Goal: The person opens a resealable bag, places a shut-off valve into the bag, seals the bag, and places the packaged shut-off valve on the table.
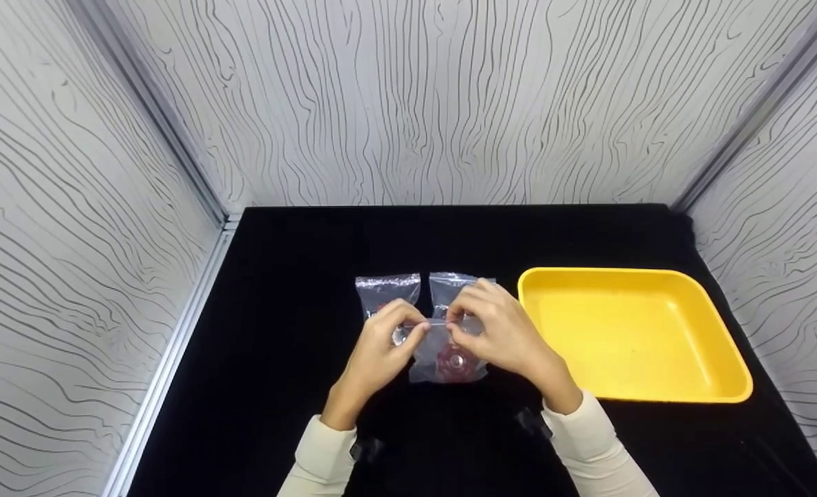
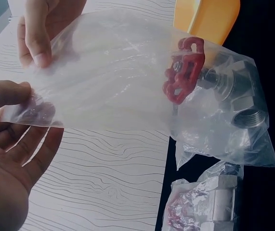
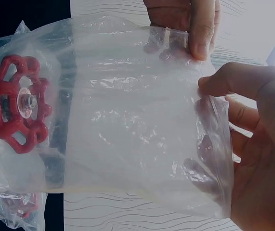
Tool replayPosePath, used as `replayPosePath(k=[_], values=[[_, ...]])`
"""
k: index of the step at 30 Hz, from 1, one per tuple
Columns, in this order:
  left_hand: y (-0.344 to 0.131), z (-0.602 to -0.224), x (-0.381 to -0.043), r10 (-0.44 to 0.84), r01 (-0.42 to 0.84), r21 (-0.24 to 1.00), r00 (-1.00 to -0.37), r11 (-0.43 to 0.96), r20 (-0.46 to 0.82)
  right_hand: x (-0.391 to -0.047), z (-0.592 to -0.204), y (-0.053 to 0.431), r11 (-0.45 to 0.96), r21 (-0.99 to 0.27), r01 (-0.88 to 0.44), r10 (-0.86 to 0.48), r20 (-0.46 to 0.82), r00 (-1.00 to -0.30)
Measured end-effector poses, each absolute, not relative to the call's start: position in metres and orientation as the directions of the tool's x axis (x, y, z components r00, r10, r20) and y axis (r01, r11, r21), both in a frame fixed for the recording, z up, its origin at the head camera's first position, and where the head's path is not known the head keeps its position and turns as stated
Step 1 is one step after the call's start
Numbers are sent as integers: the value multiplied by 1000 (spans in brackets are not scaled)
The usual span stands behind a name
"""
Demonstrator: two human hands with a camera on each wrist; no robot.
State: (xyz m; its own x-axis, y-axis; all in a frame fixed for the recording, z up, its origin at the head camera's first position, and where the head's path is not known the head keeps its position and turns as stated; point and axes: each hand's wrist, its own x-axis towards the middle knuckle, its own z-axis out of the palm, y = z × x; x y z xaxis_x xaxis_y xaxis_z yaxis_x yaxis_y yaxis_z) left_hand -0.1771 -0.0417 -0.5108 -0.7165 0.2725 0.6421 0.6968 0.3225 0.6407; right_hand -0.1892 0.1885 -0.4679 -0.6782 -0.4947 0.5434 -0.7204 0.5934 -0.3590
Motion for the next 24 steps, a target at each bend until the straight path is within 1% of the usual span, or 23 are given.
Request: replayPosePath(k=[7,18,24], values=[[-42,-512,-177,271,696,641,-717,323,642,-190,-469,188,581,-335,-742,-496,578,-649],[-43,-513,-179,258,684,656,-728,319,635,-189,-469,197,611,-364,-703,-468,550,-692],[-43,-514,-180,255,678,664,-734,314,629,-191,-472,199,593,-382,-708,-464,557,-689]])
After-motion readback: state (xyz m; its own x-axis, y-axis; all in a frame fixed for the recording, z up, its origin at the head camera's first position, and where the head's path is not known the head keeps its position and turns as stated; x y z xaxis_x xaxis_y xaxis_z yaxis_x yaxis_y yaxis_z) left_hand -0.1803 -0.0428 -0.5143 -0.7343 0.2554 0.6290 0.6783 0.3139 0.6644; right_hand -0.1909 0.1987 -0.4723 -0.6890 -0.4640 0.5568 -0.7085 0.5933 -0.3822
